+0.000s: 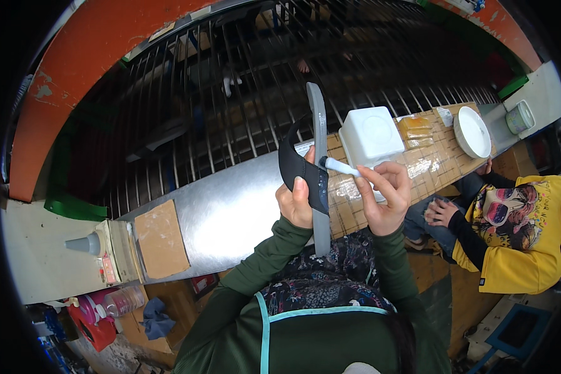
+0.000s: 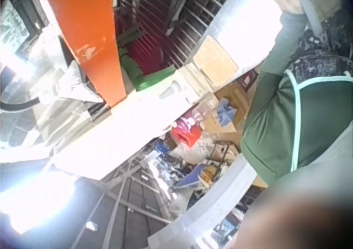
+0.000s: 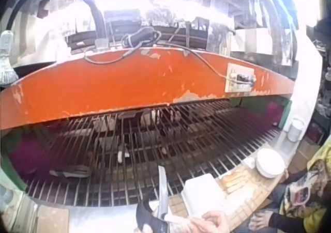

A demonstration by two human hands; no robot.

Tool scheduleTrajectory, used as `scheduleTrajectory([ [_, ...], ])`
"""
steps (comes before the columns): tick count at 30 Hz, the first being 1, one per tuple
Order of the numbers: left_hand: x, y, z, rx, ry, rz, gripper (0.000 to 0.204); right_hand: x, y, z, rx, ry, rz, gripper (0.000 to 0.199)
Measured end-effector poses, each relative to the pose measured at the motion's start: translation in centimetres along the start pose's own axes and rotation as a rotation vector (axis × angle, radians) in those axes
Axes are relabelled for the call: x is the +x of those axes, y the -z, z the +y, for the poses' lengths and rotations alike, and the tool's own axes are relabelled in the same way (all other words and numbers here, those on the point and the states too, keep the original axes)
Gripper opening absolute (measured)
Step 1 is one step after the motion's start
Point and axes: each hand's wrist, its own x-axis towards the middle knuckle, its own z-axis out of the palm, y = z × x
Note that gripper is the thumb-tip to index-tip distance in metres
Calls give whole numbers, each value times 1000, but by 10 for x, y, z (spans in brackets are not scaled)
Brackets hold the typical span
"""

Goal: The person holds a gray plastic component and uses a small brush to apply white paint to its surface. They repeatedly dip the brush into a white paint container and continue painting different areas of the part while standing at a workbench.

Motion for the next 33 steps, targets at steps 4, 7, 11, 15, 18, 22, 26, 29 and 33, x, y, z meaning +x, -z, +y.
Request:
scheduleTrajectory([
  [4, 4, 5, -4, 46, -30, -29, 62, 3, 5, 2, 33, 30, -76, 25],
  [7, 4, 8, -6, 25, -27, -42, 60, 2, 7, 3, 61, 15, -107, 24],
  [11, 6, 8, -7, 57, -68, -13, 58, -1, 8, 3, 64, 10, -131, 25],
  [15, 8, 7, -7, 58, -53, 10, 54, -2, 11, 4, 71, 21, -163, 24],
  [18, 11, 7, -8, 104, -121, 28, 54, -3, 13, 5, 106, -21, -217, 23],
  [22, 14, 9, -8, 112, -89, 19, 54, -5, 14, 9, 197, -73, -269, 21],
  [26, 18, 8, -9, 78, -90, 32, 54, -8, 12, 12, 242, -92, -287, 21],
  [29, 20, 8, -10, 88, -102, 25, 57, -10, 13, 13, 248, -95, -295, 21],
  [33, 23, 13, -9, 110, -70, -30, 63, -10, 15, 13, 252, -93, -317, 21],
])
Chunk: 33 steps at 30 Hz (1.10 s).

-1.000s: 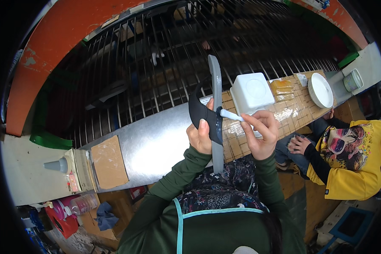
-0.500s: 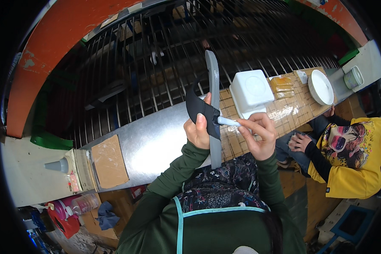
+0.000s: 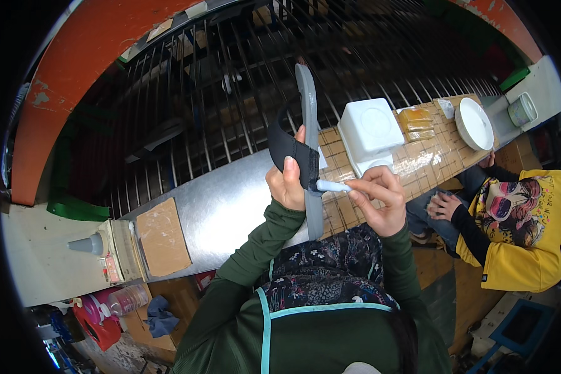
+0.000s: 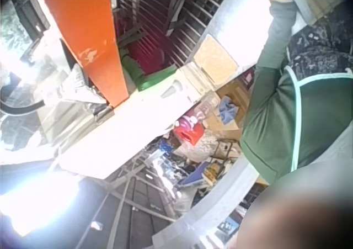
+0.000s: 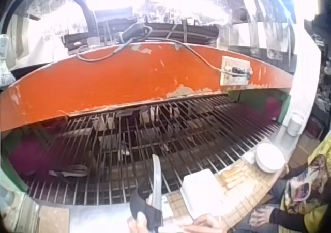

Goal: The person holds a gray plastic component and uses a small brush to apply white paint to its surface. They repeatedly dip the brush into a white paint container and continue painting different areas of the part while standing at a workbench.

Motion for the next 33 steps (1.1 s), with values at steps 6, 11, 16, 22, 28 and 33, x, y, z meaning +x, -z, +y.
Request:
scheduleTrajectory([
  [6, -2, -5, 8, -71, 25, 57, 58, 3, 4, -2, 52, 6, -40, 21],
  [11, -4, -6, 9, -60, 35, 9, 64, 10, 4, -7, -89, 30, 88, 23],
  [16, -6, -9, 9, -56, -18, 55, 56, 13, 1, -13, -290, 176, 208, 25],
  [22, -7, -6, 11, -53, 24, 18, 55, 9, 3, -15, -234, 140, 126, 26],
  [28, -4, -4, 10, 9, 4, 27, 55, 7, 6, -13, -164, 89, 49, 24],
  [33, -2, -3, 10, -22, 5, 18, 56, 6, 11, -14, -211, 151, -30, 24],
])
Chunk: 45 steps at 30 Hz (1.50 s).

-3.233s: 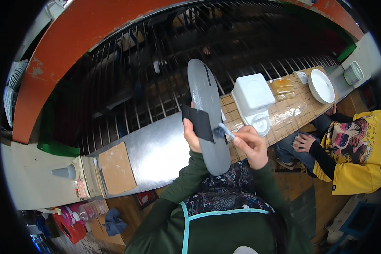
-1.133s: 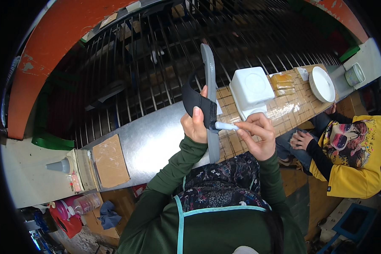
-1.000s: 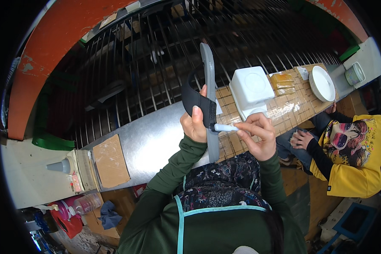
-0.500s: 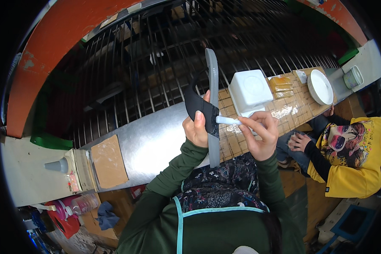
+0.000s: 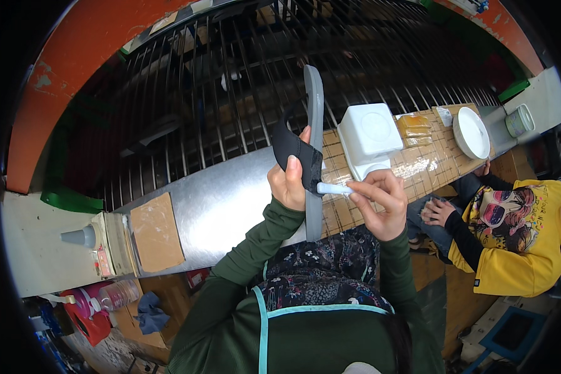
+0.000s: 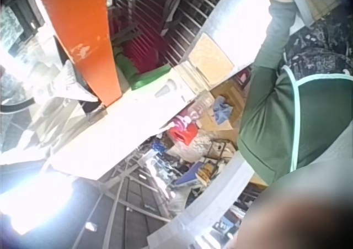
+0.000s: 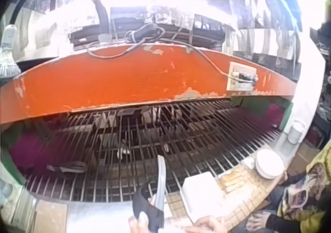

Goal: The person holds a gray plastic component and uses a small brush to apply white paint to its surface. They repeatedly dip the brush into a white paint container and continue painting different areas of the part while standing at a workbench.

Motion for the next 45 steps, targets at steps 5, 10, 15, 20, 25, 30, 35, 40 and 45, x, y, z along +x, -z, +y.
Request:
scheduleTrajectory([
  [5, 3, -9, 3, -310, 141, 36, 63, 2, 4, 3, 260, -44, -95, 22],
  [10, -2, -23, 10, -777, 393, 47, 76, 2, -18, 1, 319, -203, 201, 20],
  [15, -6, -10, 11, -877, 667, -15, 81, -6, -16, -8, 342, -118, 71, 23],
  [20, -15, -10, 20, -1229, 827, -129, 78, 11, -11, 0, 189, -209, 355, 25],
  [25, -12, -9, 27, -1077, 849, -14, 76, -13, -11, -8, 44, 56, 186, 30],
  [30, -16, 27, 28, -1192, 619, 7, 69, -44, 31, 39, 433, -299, 173, 15],
  [35, -29, 51, 35, -812, 396, -405, 81, -71, 41, 84, -356, -461, 145, 9],
  [40, -20, 40, 31, -754, 708, -148, 104, -74, 22, 92, -565, -270, 176, 9],
  [45, -17, 32, 11, -508, 578, -168, 123, -70, 22, 93, -636, -216, 100, 9],
])
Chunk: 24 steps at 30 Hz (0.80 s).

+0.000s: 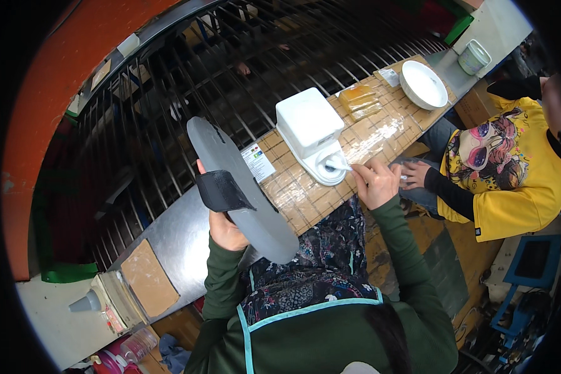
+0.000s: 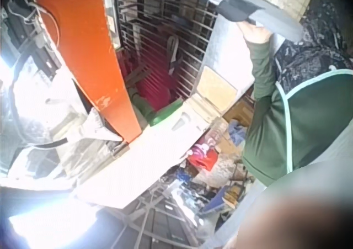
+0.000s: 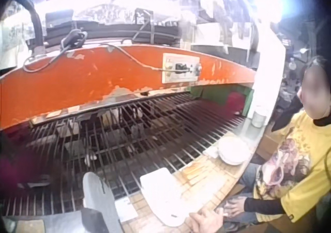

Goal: The person holds a gray plastic component and uses a small brush to apply white paint to its surface. They repeatedly dip the brush into a white paint container and continue painting different areas of the part while standing at a workbench.

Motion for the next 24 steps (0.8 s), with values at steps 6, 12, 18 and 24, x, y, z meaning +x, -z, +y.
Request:
scheduleTrajectory([
  [6, 14, 6, -18, 749, -404, -52, 146, 11, 23, -4, 603, -475, -414, 16],
  [12, 26, 8, -13, 1101, -665, -80, 153, 1, 64, -57, 1024, -188, -247, 18],
  [18, 26, 8, -4, 1088, -620, -96, 164, 2, 64, -75, 979, -140, -208, 18],
  [24, 21, 7, -4, 1044, -587, -98, 166, 4, 61, -78, 895, -137, -259, 17],
])
